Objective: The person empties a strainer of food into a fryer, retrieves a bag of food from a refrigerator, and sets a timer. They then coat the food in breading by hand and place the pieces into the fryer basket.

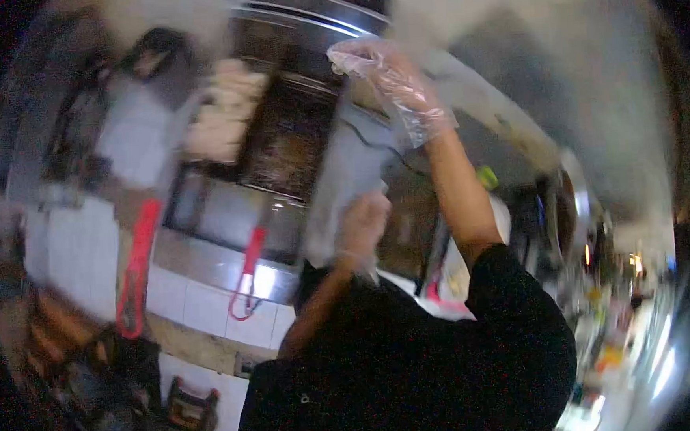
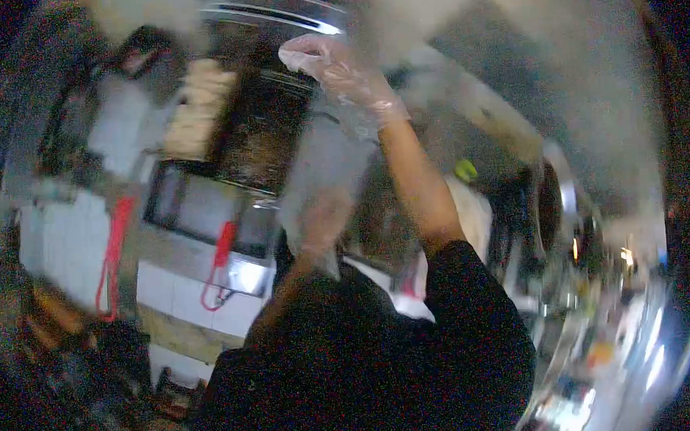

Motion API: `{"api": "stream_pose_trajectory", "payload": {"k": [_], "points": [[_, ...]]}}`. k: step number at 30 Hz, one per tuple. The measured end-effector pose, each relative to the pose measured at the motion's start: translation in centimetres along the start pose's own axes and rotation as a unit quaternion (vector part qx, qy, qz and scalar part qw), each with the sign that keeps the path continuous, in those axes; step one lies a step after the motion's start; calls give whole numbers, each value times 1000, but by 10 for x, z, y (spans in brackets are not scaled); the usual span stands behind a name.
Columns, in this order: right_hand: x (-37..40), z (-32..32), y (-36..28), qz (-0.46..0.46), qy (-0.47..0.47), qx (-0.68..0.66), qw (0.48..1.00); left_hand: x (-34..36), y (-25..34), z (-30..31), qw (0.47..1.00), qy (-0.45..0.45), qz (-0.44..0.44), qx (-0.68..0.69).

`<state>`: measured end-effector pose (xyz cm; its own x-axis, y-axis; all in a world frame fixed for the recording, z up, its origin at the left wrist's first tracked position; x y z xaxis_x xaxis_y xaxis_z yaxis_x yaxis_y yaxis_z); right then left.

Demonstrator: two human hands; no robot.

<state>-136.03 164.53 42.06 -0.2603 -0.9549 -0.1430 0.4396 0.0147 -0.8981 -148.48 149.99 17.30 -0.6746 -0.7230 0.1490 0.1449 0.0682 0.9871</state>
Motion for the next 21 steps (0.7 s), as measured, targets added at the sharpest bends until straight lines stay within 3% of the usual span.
{"api": "stream_pose_trajectory", "payload": {"k": [2,3,5,6,7,9,11,12,14,17,19,21], "points": [[88,64,18,-99,72,21,992,3,20,-24,999,-20,9,-30],[129,96,37,-109,88,9,990,4,53,-32,983,-48,-14,-175],[227,159,90,-111,113,-25,987,5,44,-78,970,-129,-36,-202],[280,185,122,-114,138,72,981,7,39,-103,960,-168,-49,-218],[331,204,150,-115,157,167,967,15,47,-126,949,-154,-149,-231],[438,225,206,-268,229,182,918,34,45,-177,899,-125,-345,-239],[506,208,216,-354,208,213,887,47,38,-203,920,-259,-212,-204],[539,200,234,-396,193,223,870,57,20,-224,925,-338,-71,-160],[577,179,245,-358,224,218,880,75,21,-262,876,-357,-138,-295],[608,148,288,-281,209,277,895,90,31,-298,750,-193,-454,-441],[610,130,281,-267,229,254,901,95,23,-314,718,-251,-423,-492],[607,117,276,-272,212,330,879,94,20,-327,679,-301,-395,-541]]}}
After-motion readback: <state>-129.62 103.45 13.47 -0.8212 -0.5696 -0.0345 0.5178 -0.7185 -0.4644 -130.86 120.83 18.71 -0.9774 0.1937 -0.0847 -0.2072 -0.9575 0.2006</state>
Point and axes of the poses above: each hand's wrist, its own x-axis away from the middle knuckle, its own z-axis out of the back of the hand, y = z × x, the point moved 7 cm from there along -x, towards the middle knuckle, and after that the axes turned 12 degrees about -x, right-handed, at the moved point
